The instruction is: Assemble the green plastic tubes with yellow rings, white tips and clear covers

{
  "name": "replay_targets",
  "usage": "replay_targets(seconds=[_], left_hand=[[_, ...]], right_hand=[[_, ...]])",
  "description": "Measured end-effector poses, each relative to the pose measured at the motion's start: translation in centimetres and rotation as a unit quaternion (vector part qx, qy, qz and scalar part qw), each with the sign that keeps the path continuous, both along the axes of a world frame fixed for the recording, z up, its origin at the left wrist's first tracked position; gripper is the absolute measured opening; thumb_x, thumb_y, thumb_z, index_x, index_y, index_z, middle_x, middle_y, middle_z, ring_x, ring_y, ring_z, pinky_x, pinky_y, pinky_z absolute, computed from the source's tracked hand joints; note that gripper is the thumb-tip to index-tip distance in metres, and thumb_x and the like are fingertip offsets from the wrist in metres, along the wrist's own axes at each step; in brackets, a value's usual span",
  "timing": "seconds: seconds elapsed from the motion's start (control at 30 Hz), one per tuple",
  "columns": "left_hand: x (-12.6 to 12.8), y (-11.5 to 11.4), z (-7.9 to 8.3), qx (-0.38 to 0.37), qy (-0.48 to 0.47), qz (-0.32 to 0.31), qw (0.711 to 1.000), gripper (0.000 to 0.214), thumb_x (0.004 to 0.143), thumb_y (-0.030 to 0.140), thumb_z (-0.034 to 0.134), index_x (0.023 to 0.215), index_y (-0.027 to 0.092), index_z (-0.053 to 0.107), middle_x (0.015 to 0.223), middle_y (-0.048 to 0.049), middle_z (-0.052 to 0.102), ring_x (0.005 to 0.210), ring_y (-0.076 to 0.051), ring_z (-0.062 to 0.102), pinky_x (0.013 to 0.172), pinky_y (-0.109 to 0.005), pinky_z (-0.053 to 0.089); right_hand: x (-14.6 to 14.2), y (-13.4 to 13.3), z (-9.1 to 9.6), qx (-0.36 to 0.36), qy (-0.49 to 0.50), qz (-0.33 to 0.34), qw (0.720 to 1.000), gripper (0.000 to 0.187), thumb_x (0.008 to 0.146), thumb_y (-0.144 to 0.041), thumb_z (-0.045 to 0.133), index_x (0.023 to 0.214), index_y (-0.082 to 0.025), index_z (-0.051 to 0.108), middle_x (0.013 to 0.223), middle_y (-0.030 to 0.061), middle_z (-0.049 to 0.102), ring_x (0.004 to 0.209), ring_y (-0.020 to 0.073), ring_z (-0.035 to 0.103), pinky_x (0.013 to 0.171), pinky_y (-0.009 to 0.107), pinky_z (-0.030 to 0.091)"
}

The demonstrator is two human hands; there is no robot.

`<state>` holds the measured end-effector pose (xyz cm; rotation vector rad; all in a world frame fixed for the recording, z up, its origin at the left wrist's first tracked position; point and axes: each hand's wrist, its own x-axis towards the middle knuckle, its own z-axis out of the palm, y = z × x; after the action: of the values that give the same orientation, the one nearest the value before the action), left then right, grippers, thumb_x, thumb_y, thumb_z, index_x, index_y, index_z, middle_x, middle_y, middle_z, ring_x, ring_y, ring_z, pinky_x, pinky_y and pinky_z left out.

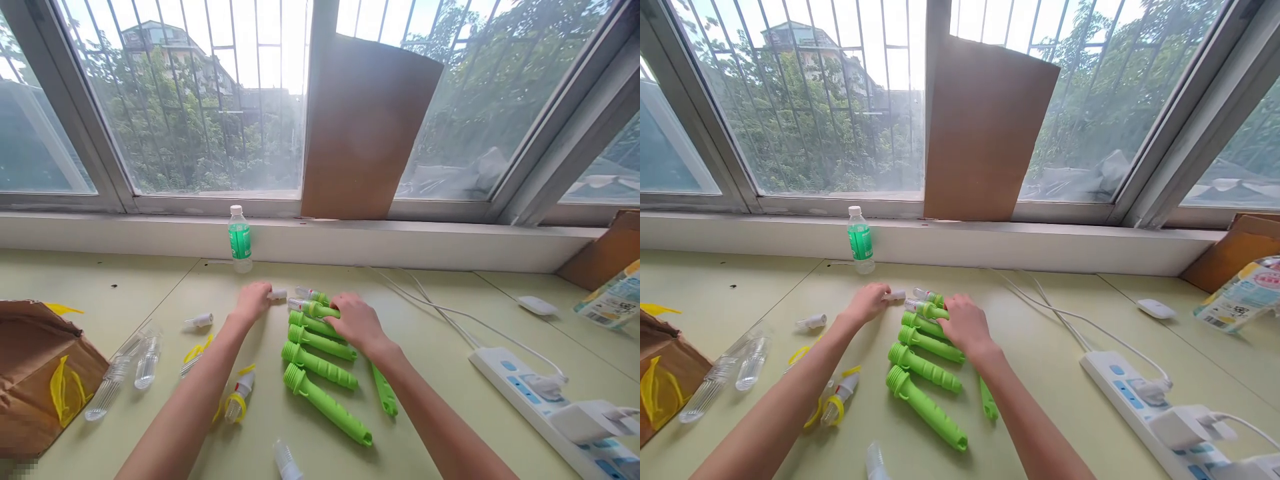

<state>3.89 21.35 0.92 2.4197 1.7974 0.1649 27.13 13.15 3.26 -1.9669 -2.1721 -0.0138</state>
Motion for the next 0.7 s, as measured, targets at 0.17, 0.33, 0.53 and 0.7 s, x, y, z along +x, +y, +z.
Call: replay_targets(seconds=[0.17,0.33,0.53,0.7], left_hand=[[-1.5,-1.4,0.6,-0.019,0.003,0.006,1.0,0.03,0.09,0.032,0.053,0.115,0.016,0.055,0.117,-0.0086,0.058,0.099,-0.02,0.059,0.084,-0.04,0.051],[-2.5,-3.1,1.0,-0.041,-0.002,0.013,0.999,0.028,0.09,0.032,0.053,0.113,0.015,0.056,0.114,-0.0082,0.059,0.098,-0.019,0.06,0.083,-0.04,0.052],[-2.8,-4.6,2.0,-0.072,0.002,0.017,0.997,0.022,0.089,0.032,0.054,0.099,0.014,0.061,0.1,-0.006,0.063,0.088,-0.017,0.061,0.078,-0.036,0.05],[-3.0,-5.3,2.9,-0.094,-0.001,0.023,0.995,0.01,0.076,0.023,0.063,0.085,0.018,0.065,0.09,-0.0068,0.066,0.073,-0.018,0.062,0.062,-0.027,0.044]], right_hand=[[-0.5,0.0,-0.1,-0.001,-0.01,0.004,1.0,0.015,0.085,-0.034,0.06,0.089,-0.021,0.066,0.093,0.0066,0.064,0.099,0.0229,0.054,0.065,0.027,0.037],[-0.8,0.0,-0.4,-0.015,-0.024,0.008,1.0,0.011,0.083,-0.026,0.061,0.09,-0.019,0.067,0.091,0.008,0.066,0.098,0.0241,0.056,0.068,0.028,0.039],[-1.0,-0.2,-0.2,-0.028,-0.019,0.005,0.999,0.016,0.083,-0.019,0.058,0.095,-0.02,0.068,0.089,0.008,0.069,0.096,0.0232,0.059,0.072,0.028,0.04],[0.3,-0.5,1.7,-0.022,0.004,-0.033,0.999,0.025,0.088,-0.032,0.05,0.106,-0.022,0.065,0.094,0.0065,0.07,0.096,0.0215,0.06,0.068,0.026,0.039]])
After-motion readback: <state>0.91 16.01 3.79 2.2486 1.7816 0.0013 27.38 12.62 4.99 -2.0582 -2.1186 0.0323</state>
